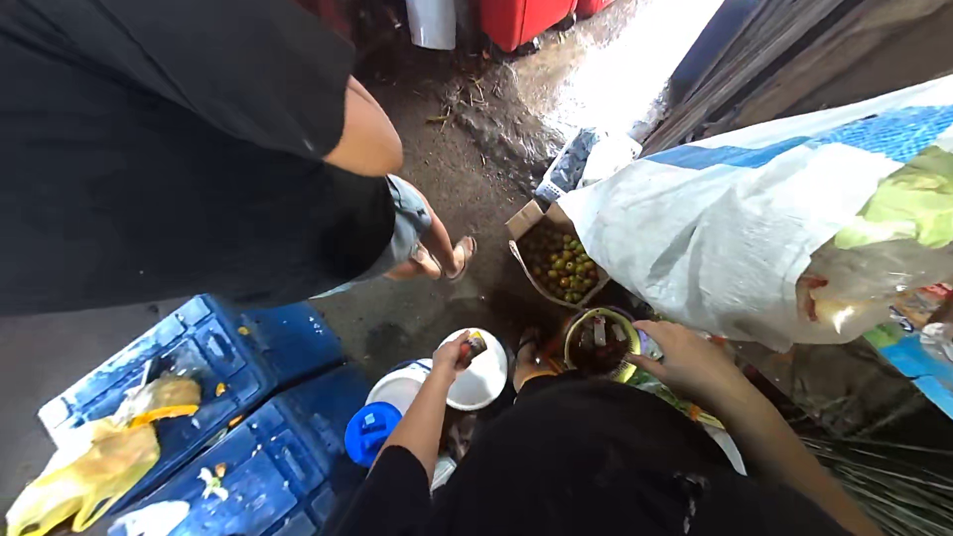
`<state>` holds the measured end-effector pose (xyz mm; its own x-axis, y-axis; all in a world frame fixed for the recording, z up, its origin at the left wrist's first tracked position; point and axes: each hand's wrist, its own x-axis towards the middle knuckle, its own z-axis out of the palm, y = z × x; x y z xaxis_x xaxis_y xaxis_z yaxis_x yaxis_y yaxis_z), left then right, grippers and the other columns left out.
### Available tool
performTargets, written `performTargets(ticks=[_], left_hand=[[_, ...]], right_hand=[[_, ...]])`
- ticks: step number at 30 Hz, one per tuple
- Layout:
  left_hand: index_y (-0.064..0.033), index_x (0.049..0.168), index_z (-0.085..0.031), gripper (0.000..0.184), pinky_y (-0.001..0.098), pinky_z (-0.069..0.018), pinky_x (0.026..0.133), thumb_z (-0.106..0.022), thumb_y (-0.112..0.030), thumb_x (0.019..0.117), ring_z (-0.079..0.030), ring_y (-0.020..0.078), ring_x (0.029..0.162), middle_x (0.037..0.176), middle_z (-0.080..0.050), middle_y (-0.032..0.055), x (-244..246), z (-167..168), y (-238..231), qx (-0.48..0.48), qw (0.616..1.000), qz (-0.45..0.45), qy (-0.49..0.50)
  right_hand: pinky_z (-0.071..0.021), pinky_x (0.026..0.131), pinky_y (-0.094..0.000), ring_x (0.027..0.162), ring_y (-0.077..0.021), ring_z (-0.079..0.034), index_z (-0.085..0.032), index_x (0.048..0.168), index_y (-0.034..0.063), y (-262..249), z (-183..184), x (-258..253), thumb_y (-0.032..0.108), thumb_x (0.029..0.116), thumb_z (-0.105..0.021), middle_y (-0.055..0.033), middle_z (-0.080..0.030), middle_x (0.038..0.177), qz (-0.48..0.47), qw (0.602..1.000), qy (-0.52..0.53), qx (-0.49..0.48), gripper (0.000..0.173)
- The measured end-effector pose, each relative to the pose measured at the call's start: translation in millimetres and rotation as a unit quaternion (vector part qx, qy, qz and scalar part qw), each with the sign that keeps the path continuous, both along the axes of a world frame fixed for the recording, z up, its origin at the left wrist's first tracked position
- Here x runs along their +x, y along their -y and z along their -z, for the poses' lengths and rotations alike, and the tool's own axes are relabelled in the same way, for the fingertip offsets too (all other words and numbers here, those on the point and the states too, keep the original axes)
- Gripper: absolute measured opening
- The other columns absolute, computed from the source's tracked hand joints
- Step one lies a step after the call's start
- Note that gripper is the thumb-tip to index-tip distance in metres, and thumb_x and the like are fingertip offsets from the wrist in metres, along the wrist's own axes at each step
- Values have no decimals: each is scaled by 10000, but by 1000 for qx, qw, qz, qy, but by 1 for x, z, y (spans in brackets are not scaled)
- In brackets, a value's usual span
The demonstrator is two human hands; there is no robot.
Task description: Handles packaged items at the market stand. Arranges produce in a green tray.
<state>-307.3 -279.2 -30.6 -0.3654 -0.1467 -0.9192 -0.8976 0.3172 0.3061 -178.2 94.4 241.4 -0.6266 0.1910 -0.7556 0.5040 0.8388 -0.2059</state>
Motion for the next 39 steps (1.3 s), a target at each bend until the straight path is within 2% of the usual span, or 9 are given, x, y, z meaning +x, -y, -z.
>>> performTargets(ticks=[4, 12, 19, 24, 27, 31, 34, 36, 39], left_hand=[[0, 1289, -638, 639, 546, -546, 936, -775, -478, 888, -651, 356, 1122, 1235, -658, 231, 12, 0, 58, -53, 997, 51, 10], [-13, 1237, -677, 582, 530, -538, 924, -667, -524, 959, -671, 328, 1044, 1147, -691, 212, 30, -26, 96, -55, 997, 34, -33], [-63, 1151, -638, 389, 318, -540, 609, -587, -428, 1025, -614, 144, 679, 860, -649, 70, 53, -88, 92, 44, 962, -252, -100], [-111, 1006, -601, 458, 334, -567, 550, -438, -537, 1049, -651, 164, 632, 765, -647, 60, 34, -106, 83, 173, 852, -461, -176], [-98, 1079, -596, 514, 372, -607, 630, -420, -579, 1041, -700, 214, 721, 848, -687, 107, -6, -112, 73, 246, 808, -491, -213], [-59, 1257, -573, 483, 446, -622, 765, -387, -470, 1085, -719, 271, 856, 998, -702, 148, -92, -132, 32, 321, 816, -426, -223], [-19, 1256, -571, 345, 441, -610, 807, -401, -273, 1095, -710, 261, 863, 1007, -702, 152, -165, -144, -18, 397, 821, -352, -209], [-45, 1150, -628, 248, 314, -590, 753, -485, -218, 1044, -687, 145, 791, 905, -710, 66, -219, -152, -56, 428, 847, -230, -215], [-81, 1187, -658, 304, 254, -557, 707, -660, -293, 969, -652, 61, 759, 895, -713, -8, -296, -149, -100, 446, 867, 2, -221]], right_hand=[[-463, 1064, -583, 1258, -402, -593, -533, 1469, 100, -3, 6, -22, 450, 990, -659, -214, -616, 1354, -16, 1000, -12, 4, 606], [-464, 1059, -591, 1274, -417, -579, -534, 1462, 93, 3, 21, -62, 446, 995, -648, -223, -608, 1361, -79, 997, 8, 14, 597], [-461, 1051, -619, 1304, -434, -558, -530, 1464, 90, 7, 34, -97, 466, 987, -650, -239, -585, 1395, -136, 990, 11, -20, 619], [-471, 1040, -610, 1294, -433, -568, -521, 1470, 105, 9, 31, -155, 486, 989, -639, -232, -595, 1389, -173, 985, -9, -17, 625], [-474, 1036, -622, 1279, -432, -579, -531, 1462, 97, 18, 33, -199, 490, 979, -650, -234, -609, 1369, -194, 980, -23, -27, 634], [-450, 1072, -627, 1278, -417, -584, -547, 1453, 96, 35, 38, -271, 486, 970, -665, -226, -619, 1359, -226, 969, -32, -89, 632], [-515, 1039, -538, 1177, -330, -659, -480, 1514, 100, 51, 52, -324, 507, 968, -662, -189, -627, 1367, -166, 949, -131, -234, 705], [-584, 941, -436, 1099, -237, -695, -378, 1577, 101, 67, 68, -359, 470, 969, -652, -168, -582, 1435, -81, 905, -212, -359, 762], [-562, 1012, -419, 1162, -178, -674, -351, 1584, 91, 76, 92, -416, 448, 1027, -583, -151, -602, 1414, -13, 870, -244, -429, 701]])
